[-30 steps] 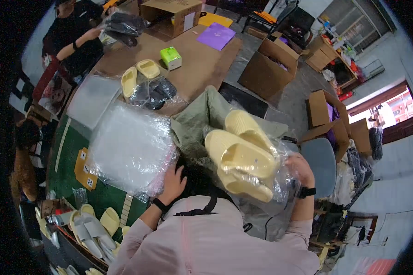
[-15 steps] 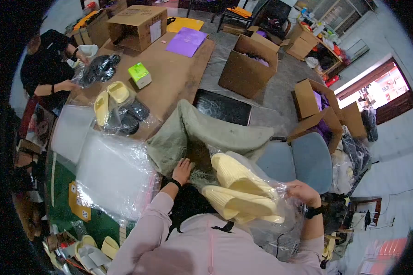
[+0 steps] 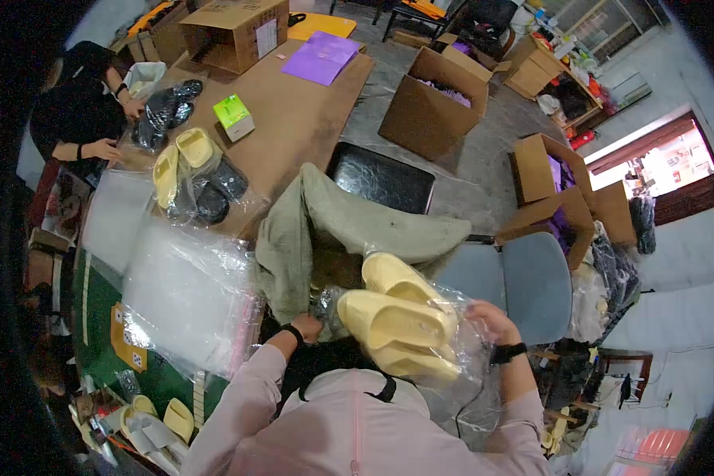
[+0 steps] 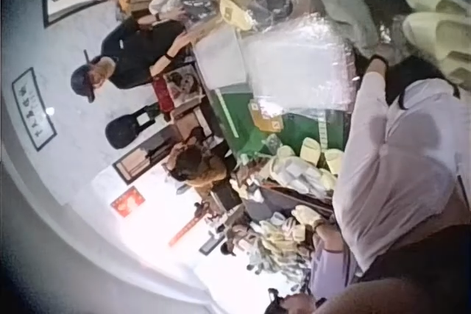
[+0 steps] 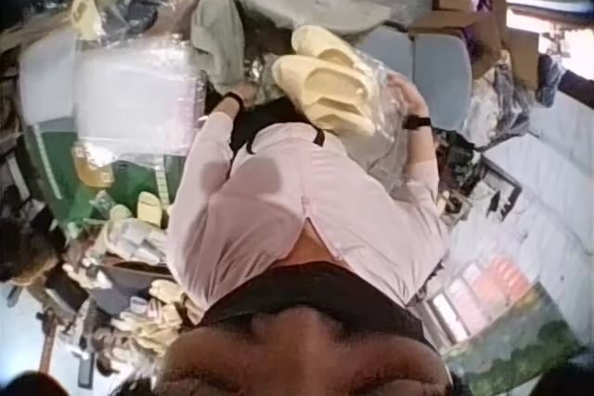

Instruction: Packaging finished slippers into plastic bags and placing them into a collection bin.

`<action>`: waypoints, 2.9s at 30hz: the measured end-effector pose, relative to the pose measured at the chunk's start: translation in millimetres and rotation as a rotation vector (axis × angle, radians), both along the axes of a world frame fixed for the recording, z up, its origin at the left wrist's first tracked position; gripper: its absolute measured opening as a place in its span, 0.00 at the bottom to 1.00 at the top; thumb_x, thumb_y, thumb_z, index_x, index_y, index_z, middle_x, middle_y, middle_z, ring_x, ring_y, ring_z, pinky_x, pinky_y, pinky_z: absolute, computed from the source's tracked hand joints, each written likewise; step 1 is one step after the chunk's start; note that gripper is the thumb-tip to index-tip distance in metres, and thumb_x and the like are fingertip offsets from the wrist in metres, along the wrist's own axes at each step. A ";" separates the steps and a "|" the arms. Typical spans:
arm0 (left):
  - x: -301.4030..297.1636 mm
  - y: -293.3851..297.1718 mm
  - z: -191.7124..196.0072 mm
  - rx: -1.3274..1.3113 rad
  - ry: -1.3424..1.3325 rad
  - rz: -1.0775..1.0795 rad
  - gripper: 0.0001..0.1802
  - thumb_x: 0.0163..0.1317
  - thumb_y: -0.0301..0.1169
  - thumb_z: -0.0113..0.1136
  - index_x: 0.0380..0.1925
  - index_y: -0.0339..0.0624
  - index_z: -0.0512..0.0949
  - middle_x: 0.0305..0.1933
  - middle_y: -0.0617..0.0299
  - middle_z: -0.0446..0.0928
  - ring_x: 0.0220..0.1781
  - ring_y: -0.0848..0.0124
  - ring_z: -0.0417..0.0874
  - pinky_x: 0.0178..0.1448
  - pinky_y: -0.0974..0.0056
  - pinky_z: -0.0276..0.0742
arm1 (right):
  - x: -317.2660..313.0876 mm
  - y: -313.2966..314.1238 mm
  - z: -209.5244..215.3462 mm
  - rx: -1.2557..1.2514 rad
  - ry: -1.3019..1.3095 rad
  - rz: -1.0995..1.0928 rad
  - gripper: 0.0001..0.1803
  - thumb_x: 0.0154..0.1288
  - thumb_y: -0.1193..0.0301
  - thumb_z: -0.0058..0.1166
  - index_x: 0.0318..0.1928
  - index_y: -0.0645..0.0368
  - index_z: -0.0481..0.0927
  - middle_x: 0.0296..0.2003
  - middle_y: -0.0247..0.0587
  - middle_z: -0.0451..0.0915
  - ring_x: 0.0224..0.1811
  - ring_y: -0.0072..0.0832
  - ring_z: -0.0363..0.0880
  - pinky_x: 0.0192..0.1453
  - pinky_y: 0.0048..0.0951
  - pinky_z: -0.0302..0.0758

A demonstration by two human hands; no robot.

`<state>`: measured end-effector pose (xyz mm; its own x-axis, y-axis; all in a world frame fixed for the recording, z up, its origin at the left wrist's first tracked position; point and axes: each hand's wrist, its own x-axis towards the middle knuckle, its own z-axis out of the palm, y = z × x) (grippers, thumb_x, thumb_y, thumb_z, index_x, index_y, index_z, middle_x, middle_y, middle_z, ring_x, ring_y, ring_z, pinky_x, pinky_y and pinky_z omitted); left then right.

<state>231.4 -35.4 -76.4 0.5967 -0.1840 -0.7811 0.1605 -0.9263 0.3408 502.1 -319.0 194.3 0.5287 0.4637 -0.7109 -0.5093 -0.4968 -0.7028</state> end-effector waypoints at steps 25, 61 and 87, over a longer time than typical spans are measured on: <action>-95.3 -17.1 171.9 -0.281 -0.732 0.016 0.08 0.55 0.32 0.46 0.32 0.46 0.73 0.29 0.55 0.71 0.31 0.58 0.78 0.32 0.58 0.74 | -116.7 169.2 -209.0 -0.297 -0.161 0.343 0.48 0.55 0.42 0.46 0.61 0.72 0.53 0.57 0.60 0.62 0.57 0.47 0.64 0.56 0.46 0.65; -169.1 27.7 121.7 -0.152 -0.489 0.929 0.09 0.46 0.33 0.54 0.24 0.40 0.79 0.31 0.47 0.77 0.37 0.51 0.79 0.40 0.52 0.73 | -130.7 577.5 -130.9 0.290 -0.412 0.329 0.32 0.56 0.48 0.53 0.46 0.65 0.72 0.45 0.44 0.72 0.48 0.32 0.68 0.51 0.31 0.65; -163.6 15.6 108.7 -0.139 -0.542 1.107 0.10 0.52 0.32 0.49 0.26 0.40 0.77 0.28 0.46 0.75 0.35 0.51 0.78 0.37 0.52 0.73 | -123.8 600.7 -176.6 0.264 -0.118 0.477 0.08 0.54 0.71 0.53 0.32 0.64 0.77 0.28 0.38 0.76 0.31 0.25 0.70 0.37 0.31 0.67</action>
